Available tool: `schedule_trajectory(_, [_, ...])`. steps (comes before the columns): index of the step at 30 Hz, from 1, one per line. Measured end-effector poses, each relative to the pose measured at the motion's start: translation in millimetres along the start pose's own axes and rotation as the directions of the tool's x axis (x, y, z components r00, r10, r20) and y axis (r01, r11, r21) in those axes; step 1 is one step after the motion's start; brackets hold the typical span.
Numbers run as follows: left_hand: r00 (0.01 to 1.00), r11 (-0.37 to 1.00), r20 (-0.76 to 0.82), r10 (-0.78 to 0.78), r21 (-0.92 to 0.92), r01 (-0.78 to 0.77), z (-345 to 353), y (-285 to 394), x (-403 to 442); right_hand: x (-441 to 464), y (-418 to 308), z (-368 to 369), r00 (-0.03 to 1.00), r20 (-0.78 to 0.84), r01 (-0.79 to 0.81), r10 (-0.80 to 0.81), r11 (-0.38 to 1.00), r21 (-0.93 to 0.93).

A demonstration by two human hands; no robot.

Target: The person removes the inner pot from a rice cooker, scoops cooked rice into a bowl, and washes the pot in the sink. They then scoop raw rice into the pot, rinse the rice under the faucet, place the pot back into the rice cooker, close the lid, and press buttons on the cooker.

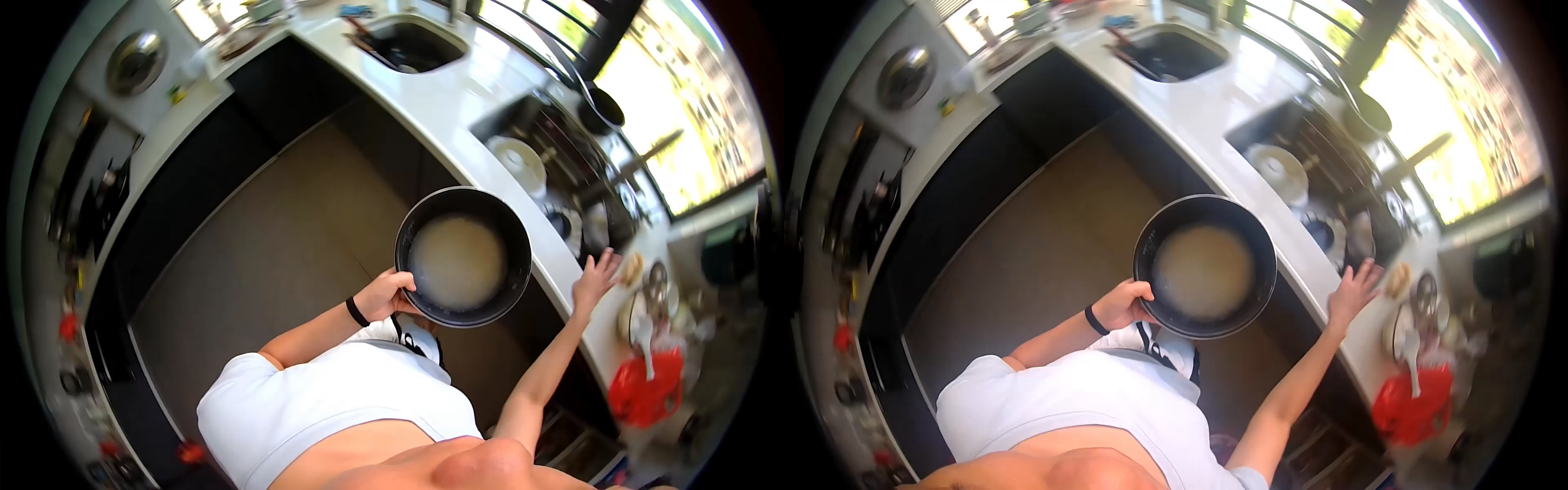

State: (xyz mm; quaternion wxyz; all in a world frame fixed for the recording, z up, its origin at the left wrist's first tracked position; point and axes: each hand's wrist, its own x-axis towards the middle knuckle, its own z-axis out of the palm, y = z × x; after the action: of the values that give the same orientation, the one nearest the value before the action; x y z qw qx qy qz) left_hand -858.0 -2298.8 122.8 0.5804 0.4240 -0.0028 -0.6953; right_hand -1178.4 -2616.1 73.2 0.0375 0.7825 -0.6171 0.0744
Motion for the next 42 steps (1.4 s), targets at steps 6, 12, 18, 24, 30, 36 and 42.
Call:
schedule_trajectory(6, [0.977, 0.97, -0.088, 0.195, -0.129, -0.205, -104, 11, -62, -34, -199, 63, 0.946, -0.123, 0.292, -0.301, 0.621, 0.728])
schedule_trajectory(12, [0.925, 0.931, -0.302, 0.23, -0.207, -0.3, -196, 46, -125, -51, -351, 84, 0.862, -0.008, 0.302, -0.507, 0.501, 0.811])
schedule_trajectory(18, [0.826, 0.871, -0.469, 0.314, -0.205, -0.447, -280, 95, -160, -46, -493, 74, 0.759, 0.232, 0.292, -0.608, 0.638, 0.712])
schedule_trajectory(24, [0.726, 0.772, -0.591, 0.352, -0.255, -0.582, -344, 158, -134, 81, -643, 87, 0.686, -0.2, 0.567, -0.7, 0.343, 0.749])
schedule_trajectory(30, [0.566, 0.63, -0.757, 0.327, -0.272, -0.727, -392, 257, -64, 297, -882, 110, 0.65, -0.361, 0.622, -0.669, 0.195, 0.758])
schedule_trajectory(36, [0.375, 0.468, -0.899, 0.228, -0.236, -0.851, -416, 382, 19, 527, -1115, 191, 0.733, -0.034, 0.486, -0.679, 0.489, 0.724])
schedule_trajectory(42, [0.277, 0.234, -0.943, 0.183, -0.232, -0.944, -420, 514, 69, 624, -1212, 256, 0.815, 0.034, 0.562, -0.579, 0.803, 0.2])
